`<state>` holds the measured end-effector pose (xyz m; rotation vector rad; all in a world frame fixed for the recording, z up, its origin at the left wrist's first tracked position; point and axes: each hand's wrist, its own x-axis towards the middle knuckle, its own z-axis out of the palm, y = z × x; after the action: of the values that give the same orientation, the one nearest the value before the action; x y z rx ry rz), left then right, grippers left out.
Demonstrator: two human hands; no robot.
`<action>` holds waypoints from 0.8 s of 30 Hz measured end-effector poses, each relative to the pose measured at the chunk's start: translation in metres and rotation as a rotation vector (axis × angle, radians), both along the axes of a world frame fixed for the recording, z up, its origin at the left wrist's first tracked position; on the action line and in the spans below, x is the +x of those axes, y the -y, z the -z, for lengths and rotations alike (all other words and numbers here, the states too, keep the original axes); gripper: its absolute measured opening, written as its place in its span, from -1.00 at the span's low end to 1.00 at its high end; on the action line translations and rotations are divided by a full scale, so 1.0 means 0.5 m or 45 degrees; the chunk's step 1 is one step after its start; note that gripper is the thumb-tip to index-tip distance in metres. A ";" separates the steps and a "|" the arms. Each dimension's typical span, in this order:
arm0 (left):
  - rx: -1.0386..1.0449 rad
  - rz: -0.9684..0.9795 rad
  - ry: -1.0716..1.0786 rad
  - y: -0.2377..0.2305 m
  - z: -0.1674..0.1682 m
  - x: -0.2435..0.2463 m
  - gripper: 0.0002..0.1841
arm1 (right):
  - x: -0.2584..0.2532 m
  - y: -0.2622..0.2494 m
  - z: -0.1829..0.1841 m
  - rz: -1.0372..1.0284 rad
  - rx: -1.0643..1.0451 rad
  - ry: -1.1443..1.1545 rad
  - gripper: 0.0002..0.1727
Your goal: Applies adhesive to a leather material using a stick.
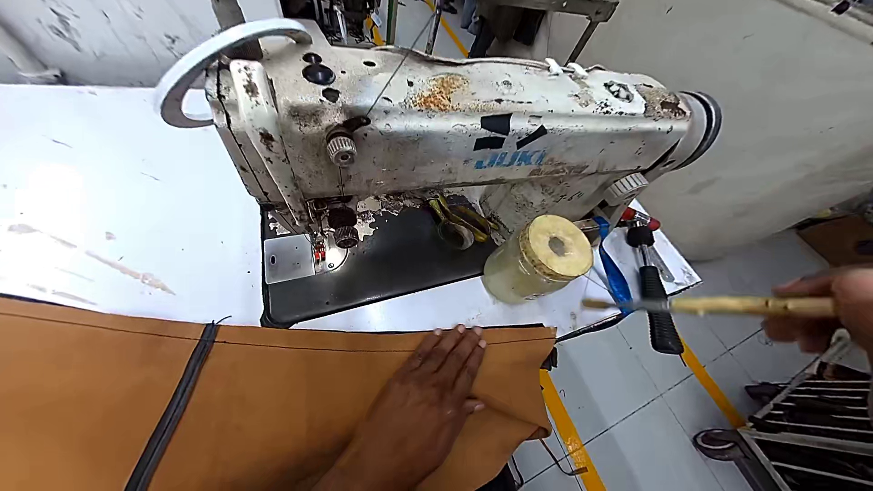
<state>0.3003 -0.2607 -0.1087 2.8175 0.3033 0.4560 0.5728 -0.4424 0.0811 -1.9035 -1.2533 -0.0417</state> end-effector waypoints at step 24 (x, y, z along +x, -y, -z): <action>0.038 -0.398 -0.043 -0.075 -0.012 -0.237 -0.27 | -0.098 -0.079 0.127 -0.169 -0.208 0.273 -0.69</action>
<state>0.1819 -0.2231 -0.1027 2.8169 0.7564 0.4802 0.5238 -0.4030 0.0177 -1.9898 -1.5669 -0.0778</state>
